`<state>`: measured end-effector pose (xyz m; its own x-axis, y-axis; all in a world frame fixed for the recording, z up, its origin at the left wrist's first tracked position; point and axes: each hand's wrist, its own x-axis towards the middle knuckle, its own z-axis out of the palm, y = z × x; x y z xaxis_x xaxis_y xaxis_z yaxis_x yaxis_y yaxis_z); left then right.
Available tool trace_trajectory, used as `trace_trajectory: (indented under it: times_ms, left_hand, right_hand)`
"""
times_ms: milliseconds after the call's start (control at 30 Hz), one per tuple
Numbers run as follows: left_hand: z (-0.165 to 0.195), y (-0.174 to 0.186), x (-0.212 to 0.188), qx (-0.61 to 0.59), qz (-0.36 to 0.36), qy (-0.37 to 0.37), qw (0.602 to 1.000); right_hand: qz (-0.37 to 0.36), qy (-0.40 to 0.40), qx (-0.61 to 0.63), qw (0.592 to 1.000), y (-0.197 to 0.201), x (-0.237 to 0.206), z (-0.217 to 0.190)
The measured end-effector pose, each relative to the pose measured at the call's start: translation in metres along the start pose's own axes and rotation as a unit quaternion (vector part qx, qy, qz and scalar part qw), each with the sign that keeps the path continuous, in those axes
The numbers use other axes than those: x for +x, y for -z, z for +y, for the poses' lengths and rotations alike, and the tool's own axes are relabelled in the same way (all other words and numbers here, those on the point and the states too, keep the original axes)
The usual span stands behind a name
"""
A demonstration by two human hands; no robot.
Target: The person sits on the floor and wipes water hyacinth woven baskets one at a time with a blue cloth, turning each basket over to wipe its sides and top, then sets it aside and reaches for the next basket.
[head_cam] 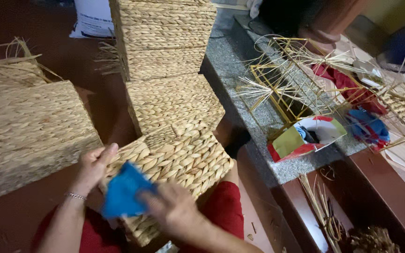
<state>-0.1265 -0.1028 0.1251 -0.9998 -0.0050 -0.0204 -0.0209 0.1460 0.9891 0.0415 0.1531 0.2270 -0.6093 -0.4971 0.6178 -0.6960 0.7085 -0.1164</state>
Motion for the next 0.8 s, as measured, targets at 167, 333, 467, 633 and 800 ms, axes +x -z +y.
trace_trajectory:
  times_ms: [167,333,467,633,800]
  left_hand:
    - [0.02,-0.005,-0.002,0.015,0.008,0.05,0.999]
    - [0.022,-0.033,0.011,-0.011,-0.008,-0.024,1.0]
    - [0.028,-0.048,0.024,-0.022,-0.011,-0.039,0.999]
    - [0.065,-0.057,0.025,0.17,0.004,-0.045,0.984]
    - [0.094,-0.057,0.026,0.137,0.011,-0.091,0.986]
  right_hand:
    - [0.007,-0.148,-0.23,0.962,0.007,-0.002,0.112]
    - [0.043,-0.277,-0.205,0.938,0.015,-0.019,0.16]
    - [0.082,-0.269,-0.214,0.936,0.011,-0.023,0.171]
    - [0.074,-0.29,-0.222,0.928,0.004,-0.022,0.199]
    - [0.041,-0.31,-0.209,0.927,-0.006,-0.018,0.239]
